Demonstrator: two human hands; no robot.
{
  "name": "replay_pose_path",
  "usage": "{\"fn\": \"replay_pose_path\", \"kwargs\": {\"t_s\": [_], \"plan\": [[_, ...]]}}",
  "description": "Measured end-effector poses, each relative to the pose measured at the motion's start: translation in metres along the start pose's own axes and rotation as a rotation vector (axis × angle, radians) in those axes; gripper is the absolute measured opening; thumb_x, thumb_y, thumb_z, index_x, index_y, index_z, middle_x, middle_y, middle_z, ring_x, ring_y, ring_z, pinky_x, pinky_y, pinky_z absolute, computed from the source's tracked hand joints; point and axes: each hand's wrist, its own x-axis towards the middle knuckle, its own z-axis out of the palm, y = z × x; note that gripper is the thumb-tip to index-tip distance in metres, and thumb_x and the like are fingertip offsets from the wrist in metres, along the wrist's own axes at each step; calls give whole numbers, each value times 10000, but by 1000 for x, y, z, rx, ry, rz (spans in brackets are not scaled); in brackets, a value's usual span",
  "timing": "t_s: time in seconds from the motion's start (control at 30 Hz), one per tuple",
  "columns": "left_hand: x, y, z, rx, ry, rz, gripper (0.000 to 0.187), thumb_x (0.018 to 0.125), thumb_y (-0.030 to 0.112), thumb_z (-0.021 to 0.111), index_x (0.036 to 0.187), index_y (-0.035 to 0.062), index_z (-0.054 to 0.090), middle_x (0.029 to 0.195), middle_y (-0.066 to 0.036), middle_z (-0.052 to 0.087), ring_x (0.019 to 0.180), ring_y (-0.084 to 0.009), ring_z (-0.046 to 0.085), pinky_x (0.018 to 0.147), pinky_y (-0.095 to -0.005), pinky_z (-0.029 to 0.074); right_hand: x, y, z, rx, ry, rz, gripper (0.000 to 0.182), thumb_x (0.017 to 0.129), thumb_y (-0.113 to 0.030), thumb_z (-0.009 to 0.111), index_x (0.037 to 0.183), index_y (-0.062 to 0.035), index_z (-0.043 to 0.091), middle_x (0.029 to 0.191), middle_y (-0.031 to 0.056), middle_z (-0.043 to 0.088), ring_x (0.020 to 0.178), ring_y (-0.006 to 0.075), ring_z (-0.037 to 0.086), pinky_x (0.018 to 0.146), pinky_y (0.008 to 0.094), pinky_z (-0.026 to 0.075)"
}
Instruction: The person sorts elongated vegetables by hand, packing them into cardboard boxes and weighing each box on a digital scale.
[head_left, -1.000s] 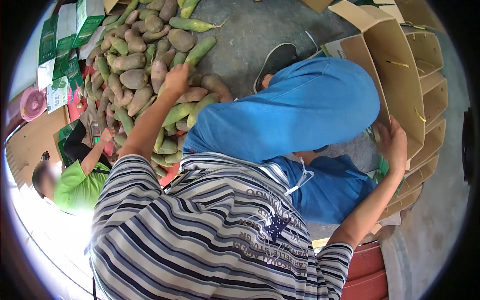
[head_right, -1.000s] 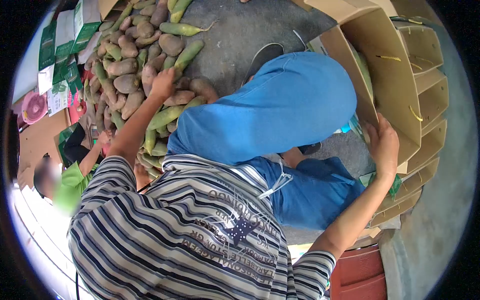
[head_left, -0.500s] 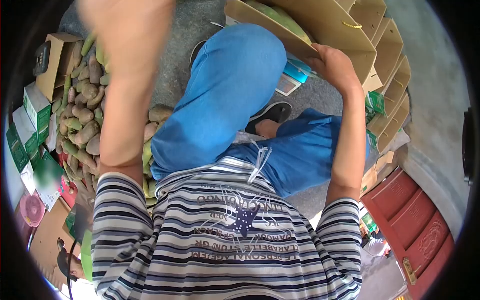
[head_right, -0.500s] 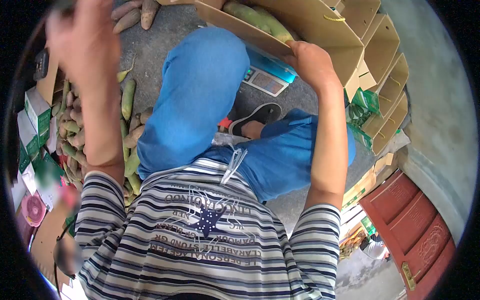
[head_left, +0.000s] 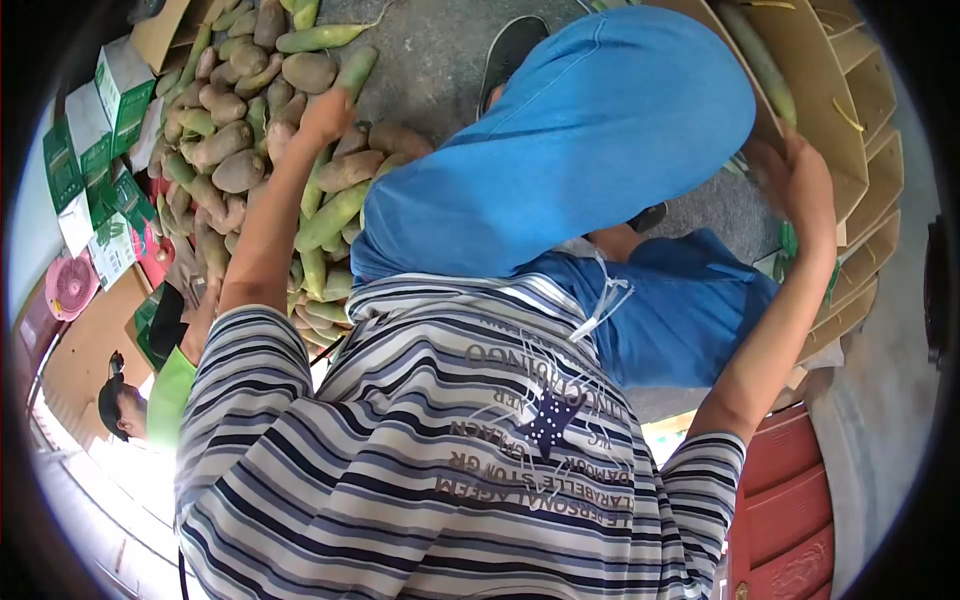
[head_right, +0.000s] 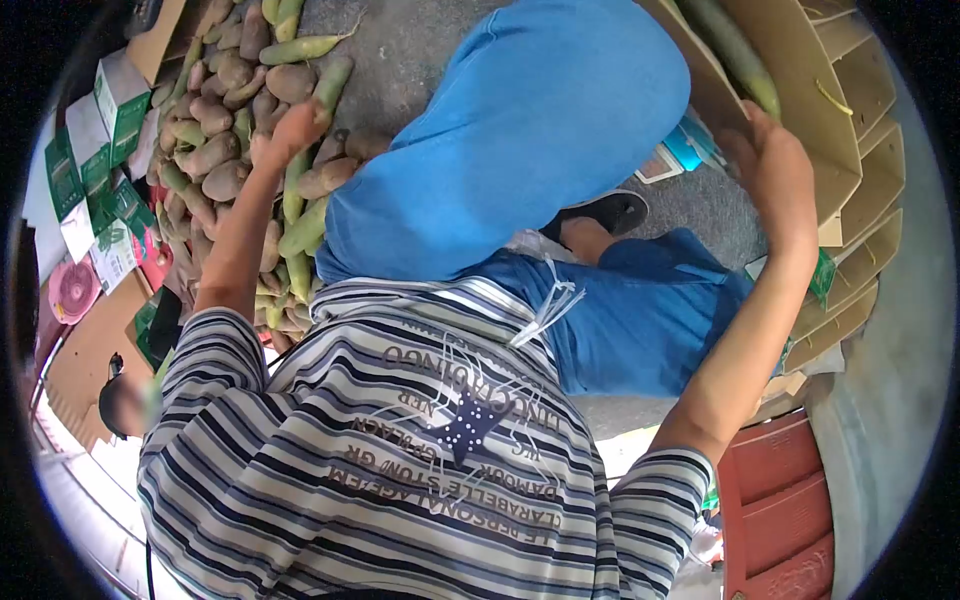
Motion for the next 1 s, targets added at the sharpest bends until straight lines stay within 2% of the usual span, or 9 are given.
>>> {"fn": "replay_pose_path", "kwargs": {"t_s": [0.07, 0.23, 0.47, 0.57, 0.63, 0.73, 0.87, 0.97, 1.0], "plan": [[-22, -5, 20, 207, -356, -4, 392, 734, 206, 658, 1069, 44, 536, 967, -189, 623, 917, -348, 599, 771, -435, 490, 4, -2, -6, 15, -42, 38, 372, 819, -223, 592, 1141, -39, 565, 998, 209, 609, 939, 364, 573, 788, 417, 445], [-53, -5, 78, 283, -405, -149, 549, 714, 219, 664, 1204, 93, 452, 1180, -152, 523, 1079, -353, 522, 852, -462, 456, 5, 7, 9, -25, 18, 3, 409, 818, -266, 614, 1141, -22, 561, 1041, 201, 607, 968, 363, 573, 822, 408, 450], [-57, 3, 53, -26, -100, -8, 666, 636, 228, 731, 1218, 67, 450, 1070, -159, 588, 970, -326, 578, 833, -382, 468, -6, -4, -16, 56, 219, 51, 443, 816, -385, 609, 1111, -58, 553, 1045, 168, 606, 975, 334, 576, 806, 413, 463], [-38, 39, -6, -383, 14, -110, 566, 651, 218, 712, 1145, 32, 505, 953, -163, 616, 850, -270, 610, 762, -329, 475, -6, -10, -25, 150, 550, 55, 366, 845, -370, 573, 1053, -70, 589, 959, 114, 632, 897, 321, 600, 760, 396, 479], [-17, 60, -39, -672, 391, 229, 488, 676, 199, 707, 1088, 1, 535, 889, -144, 625, 808, -205, 601, 727, -305, 470, -4, -10, -29, 172, 752, 51, 255, 860, -287, 547, 973, -69, 616, 898, 101, 645, 852, 315, 617, 721, 394, 494], [-12, 131, -137, -822, 554, 349, 508, 739, 223, 732, 1137, -17, 525, 1049, -111, 593, 925, -175, 572, 808, -296, 463, -6, -13, -36, 159, 953, 77, 272, 871, -277, 510, 828, -31, 616, 798, 169, 639, 785, 333, 622, 702, 393, 491], [-49, 241, -246, -950, 911, 612, 493, 728, 138, 759, 1121, -45, 524, 1081, -124, 580, 962, -192, 569, 847, -305, 456, -17, -8, -35, 68, 470, 148, 335, 895, -325, 457, 851, -30, 611, 833, 196, 632, 818, 356, 609, 711, 430, 478], [-56, 299, -289, -984, 946, 1052, 446, 721, 55, 743, 1105, -59, 548, 982, -96, 630, 867, -163, 597, 811, -281, 464, -11, 10, -11, -15, 248, 85, 384, 884, -354, 459, 797, -17, 621, 772, 204, 626, 775, 370, 607, 690, 462, 470], [-66, 318, -295, -815, 976, 1008, 333, 813, 12, 612, 1129, -76, 554, 1019, -145, 632, 963, -194, 605, 874, -327, 464, -10, 9, -11, -3, 195, 63, 392, 880, -358, 462, 784, -13, 622, 759, 206, 624, 766, 372, 607, 685, 466, 470]]}}
